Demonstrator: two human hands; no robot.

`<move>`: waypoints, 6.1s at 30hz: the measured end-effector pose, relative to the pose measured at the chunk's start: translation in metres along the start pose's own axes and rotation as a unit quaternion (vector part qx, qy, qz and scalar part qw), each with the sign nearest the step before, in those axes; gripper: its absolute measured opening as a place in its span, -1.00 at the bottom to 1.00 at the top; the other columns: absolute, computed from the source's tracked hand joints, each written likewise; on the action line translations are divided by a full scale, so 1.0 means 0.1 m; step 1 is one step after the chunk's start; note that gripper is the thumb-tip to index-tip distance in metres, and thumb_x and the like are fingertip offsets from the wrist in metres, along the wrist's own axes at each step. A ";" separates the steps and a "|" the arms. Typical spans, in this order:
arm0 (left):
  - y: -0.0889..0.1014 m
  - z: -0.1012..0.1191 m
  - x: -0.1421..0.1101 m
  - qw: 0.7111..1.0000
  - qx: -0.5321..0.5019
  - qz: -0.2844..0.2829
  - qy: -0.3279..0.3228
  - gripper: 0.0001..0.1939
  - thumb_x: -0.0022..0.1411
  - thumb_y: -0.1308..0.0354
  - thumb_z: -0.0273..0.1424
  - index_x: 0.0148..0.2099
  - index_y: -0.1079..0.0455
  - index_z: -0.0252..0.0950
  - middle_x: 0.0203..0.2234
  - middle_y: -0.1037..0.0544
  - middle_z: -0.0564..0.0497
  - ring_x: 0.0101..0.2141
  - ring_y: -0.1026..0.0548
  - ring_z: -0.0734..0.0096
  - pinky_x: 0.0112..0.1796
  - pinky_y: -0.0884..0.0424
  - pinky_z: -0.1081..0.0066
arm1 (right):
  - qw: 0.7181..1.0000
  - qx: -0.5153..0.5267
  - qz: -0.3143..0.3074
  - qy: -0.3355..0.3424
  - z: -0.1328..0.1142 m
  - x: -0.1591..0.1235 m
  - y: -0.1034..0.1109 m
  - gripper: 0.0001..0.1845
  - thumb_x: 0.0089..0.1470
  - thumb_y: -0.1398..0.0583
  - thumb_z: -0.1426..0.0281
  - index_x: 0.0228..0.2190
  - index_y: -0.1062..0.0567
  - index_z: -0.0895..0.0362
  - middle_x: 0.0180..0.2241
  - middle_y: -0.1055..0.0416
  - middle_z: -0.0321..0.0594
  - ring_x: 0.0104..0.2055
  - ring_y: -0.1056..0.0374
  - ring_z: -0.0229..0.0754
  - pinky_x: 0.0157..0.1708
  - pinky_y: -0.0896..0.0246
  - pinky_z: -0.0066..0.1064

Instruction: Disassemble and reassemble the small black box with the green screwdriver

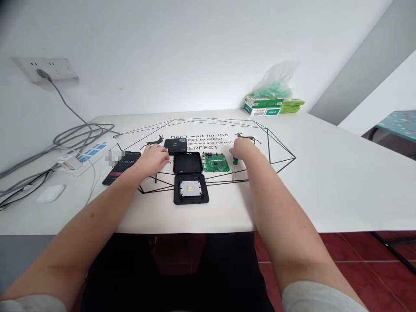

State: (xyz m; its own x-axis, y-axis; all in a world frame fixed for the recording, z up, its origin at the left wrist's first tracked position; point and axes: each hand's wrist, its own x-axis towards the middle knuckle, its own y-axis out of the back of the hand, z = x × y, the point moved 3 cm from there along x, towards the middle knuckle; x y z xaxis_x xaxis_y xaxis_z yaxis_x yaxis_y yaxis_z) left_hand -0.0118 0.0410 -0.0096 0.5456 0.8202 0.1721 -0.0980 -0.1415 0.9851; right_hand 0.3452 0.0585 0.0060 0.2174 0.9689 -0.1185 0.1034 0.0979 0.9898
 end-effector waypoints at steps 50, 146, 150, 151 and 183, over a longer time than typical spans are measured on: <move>0.14 0.36 -0.13 0.981 -0.135 -0.085 -0.109 -0.67 0.35 -0.21 -0.04 -0.18 -0.59 -0.19 0.01 -0.68 -0.12 0.14 -0.54 -0.04 0.22 -0.26 -0.04 | 0.962 -0.048 -0.149 0.224 -0.59 -0.76 0.08 -0.94 0.08 -0.32 0.40 -0.33 -0.59 0.07 -0.20 -0.61 -0.07 -0.26 -0.48 -0.03 -0.34 -0.21 -0.25; -0.01 0.18 -0.04 0.986 -0.082 -0.140 0.036 0.08 0.34 -0.05 0.29 0.64 -0.08 -0.32 0.62 -0.02 -0.28 0.59 0.04 -0.24 0.49 0.09 -0.19 | 0.924 0.131 -0.024 0.360 -1.17 -1.10 -0.24 -0.65 0.46 0.03 0.58 0.17 -0.32 0.18 0.30 -0.49 0.22 0.18 -0.60 0.08 0.13 -0.41 -0.16; -0.01 0.18 -0.03 0.987 -0.076 -0.139 0.036 0.10 0.34 -0.04 0.31 0.63 -0.09 -0.34 0.62 -0.01 -0.30 0.59 0.04 -0.25 0.49 0.11 -0.18 | 0.927 0.116 -0.041 0.353 -1.18 -1.12 -0.25 -0.59 0.48 0.05 0.57 0.27 -0.27 0.24 0.27 -0.50 0.28 0.28 -0.54 0.10 0.21 -0.39 -0.11; -0.01 0.18 -0.03 0.987 -0.074 -0.138 0.036 0.10 0.33 -0.04 0.31 0.63 -0.10 -0.33 0.62 -0.01 -0.30 0.58 0.03 -0.25 0.49 0.11 -0.18 | 0.926 0.110 -0.041 0.358 -1.18 -1.12 -0.25 -0.61 0.49 0.05 0.56 0.25 -0.28 0.25 0.29 -0.47 0.31 0.34 -0.49 0.12 0.23 -0.39 -0.09; -0.02 0.19 -0.05 0.986 -0.065 -0.148 0.035 0.16 0.31 -0.02 0.36 0.63 -0.06 -0.37 0.63 0.08 -0.32 0.60 0.09 -0.23 0.51 0.17 -0.18 | 0.988 0.036 -0.040 0.144 -1.04 -0.94 -0.09 -0.38 0.27 -0.28 -0.18 -0.15 -0.65 0.15 -0.26 -0.67 0.11 -0.15 -0.63 0.15 -0.27 -0.36 -0.23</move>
State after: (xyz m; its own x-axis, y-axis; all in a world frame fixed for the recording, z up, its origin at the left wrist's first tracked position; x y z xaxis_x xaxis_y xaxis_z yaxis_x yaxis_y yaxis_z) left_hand 0.0015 0.0271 -0.0121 0.5087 0.8513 -0.1284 -0.0509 0.1787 0.9826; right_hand 0.2234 -0.0099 0.0167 -0.0792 0.9841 -0.1591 0.1809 0.1712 0.9685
